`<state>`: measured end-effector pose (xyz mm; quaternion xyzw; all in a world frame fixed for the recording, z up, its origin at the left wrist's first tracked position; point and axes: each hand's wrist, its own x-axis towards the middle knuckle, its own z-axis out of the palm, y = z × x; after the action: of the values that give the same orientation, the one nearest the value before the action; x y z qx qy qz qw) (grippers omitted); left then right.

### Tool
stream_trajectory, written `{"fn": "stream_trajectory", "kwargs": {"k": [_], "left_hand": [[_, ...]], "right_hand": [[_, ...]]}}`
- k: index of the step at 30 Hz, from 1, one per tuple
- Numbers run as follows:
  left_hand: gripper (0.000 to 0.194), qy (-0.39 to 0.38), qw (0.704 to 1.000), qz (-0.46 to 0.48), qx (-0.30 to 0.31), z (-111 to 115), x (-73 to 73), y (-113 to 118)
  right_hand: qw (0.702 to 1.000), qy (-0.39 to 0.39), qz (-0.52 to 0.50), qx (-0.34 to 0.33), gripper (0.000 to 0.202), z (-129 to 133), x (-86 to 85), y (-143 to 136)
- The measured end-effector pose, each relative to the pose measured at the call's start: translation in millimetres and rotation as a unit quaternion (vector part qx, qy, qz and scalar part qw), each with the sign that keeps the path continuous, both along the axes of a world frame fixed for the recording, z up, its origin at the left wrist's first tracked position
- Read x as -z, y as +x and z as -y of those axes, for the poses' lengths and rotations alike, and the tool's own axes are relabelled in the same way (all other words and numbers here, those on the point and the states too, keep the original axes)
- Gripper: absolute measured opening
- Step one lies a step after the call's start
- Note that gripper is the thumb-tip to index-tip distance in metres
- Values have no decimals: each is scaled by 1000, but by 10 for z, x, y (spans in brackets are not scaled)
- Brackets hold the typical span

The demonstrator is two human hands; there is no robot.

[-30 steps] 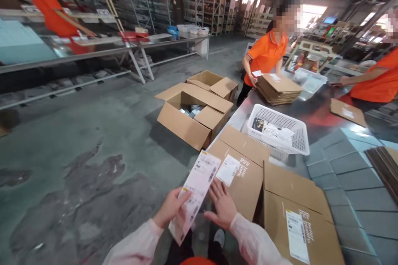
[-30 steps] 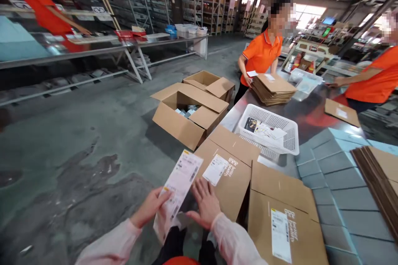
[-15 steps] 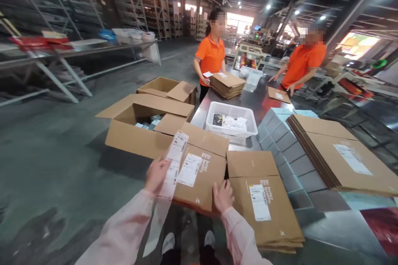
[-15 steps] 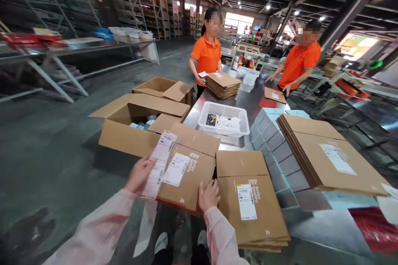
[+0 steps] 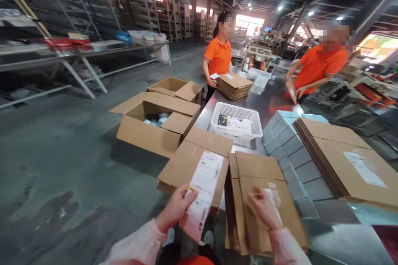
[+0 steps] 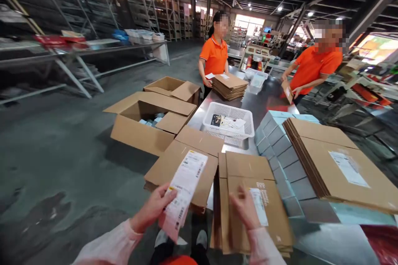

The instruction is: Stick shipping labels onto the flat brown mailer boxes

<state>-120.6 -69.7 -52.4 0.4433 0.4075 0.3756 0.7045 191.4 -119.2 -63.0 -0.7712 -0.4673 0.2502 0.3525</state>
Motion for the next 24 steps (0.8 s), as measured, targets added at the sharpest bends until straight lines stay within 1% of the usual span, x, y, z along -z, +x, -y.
{"fn": "stream_trajectory", "kwargs": {"k": [1,2,3,4,5,6,7,8,9,11,12,13,15,16,17,19,21,23,24], "left_hand": [[61,8,1000,2,24,25,44,9],[59,14,999,0,51,36,83,9],[58,22,997,-2,68,32,117,-1],[57,28,997,0,69,12,147,-21],[56,28,998,6,51,-20,174,-49],[57,22,1000,12,18,-61,203,-82],[57,13,1000,16,-22,-103,235,-118],[57,4,998,13,-55,-141,272,-151],[57,-5,997,5,-75,-170,315,-177],[55,-11,996,-19,-88,-193,415,-204],[55,-10,995,-31,-93,-189,470,-202],[55,-12,994,-44,-103,-181,527,-194],[55,-23,989,-68,-133,-172,641,-173],[55,-28,986,-78,-147,-181,699,-166],[54,-32,983,-84,-158,-201,759,-167],[51,-40,981,-88,-168,-272,888,-196],[53,-52,981,-86,-167,-349,1037,-264],[54,-72,980,-89,-164,-371,1201,-366],[54,-83,979,-92,-162,-342,1283,-428]], "right_hand": [[984,7,-146,-106,79,-78,14,-373],[952,6,-256,-169,80,-142,39,-752],[936,12,-310,-165,72,-187,70,-1103],[924,15,-345,-165,67,-216,99,-1398],[918,8,-359,-169,63,-236,122,-1623],[916,-3,-357,-182,60,-257,136,-1773],[915,-13,-348,-202,59,-289,139,-1855],[917,-18,-336,-216,59,-336,133,-1883],[922,-15,-321,-216,59,-400,119,-1873],[936,-8,-288,-202,55,-557,88,-1804],[940,-11,-272,-205,52,-635,78,-1769],[939,-24,-258,-225,48,-705,79,-1743],[928,-56,-235,-283,42,-824,117,-1723],[929,-58,-209,-300,39,-886,154,-1725],[937,-48,-171,-301,36,-962,200,-1729],[959,-11,-65,-274,28,-1193,305,-1733],[974,20,34,-223,19,-1536,408,-1722],[980,17,88,-178,14,-1930,502,-1704],[981,8,112,-160,14,-2115,546,-1699]]}}
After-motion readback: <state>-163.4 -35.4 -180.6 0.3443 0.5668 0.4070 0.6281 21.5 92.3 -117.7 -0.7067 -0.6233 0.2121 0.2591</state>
